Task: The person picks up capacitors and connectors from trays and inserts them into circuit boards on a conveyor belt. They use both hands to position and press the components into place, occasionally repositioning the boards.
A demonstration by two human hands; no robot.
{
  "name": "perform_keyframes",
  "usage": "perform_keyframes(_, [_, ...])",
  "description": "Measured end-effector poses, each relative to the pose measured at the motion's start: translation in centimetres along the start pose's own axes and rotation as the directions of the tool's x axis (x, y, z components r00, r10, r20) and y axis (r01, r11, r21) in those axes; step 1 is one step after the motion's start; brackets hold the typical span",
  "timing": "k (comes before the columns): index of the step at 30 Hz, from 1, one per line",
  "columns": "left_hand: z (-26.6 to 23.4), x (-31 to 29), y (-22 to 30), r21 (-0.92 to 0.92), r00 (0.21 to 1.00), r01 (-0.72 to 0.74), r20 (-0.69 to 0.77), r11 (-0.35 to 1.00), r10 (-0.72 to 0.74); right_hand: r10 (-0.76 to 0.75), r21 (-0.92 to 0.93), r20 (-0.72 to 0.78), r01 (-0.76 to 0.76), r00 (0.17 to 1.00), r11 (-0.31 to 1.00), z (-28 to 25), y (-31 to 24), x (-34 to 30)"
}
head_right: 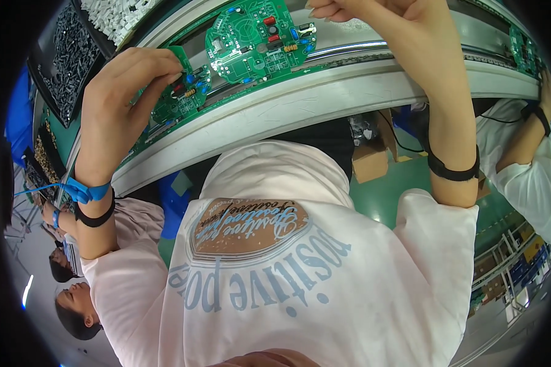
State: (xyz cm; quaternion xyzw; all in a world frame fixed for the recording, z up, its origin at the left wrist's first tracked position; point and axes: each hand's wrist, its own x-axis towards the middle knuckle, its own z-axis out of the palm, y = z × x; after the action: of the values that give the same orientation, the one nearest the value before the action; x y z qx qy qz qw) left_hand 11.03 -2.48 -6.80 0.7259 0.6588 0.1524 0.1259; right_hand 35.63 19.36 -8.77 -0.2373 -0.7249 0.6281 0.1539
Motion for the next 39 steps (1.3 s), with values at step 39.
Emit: perform_keyframes(39, [-0.2, 0.3, 1.3, 0.136, 0.999, -0.029, 0.036, 0.99, 0.025, 0.15, -0.563, 0.134, -0.049, 0.98, 0.825, 2.3, -4.0, 2.7])
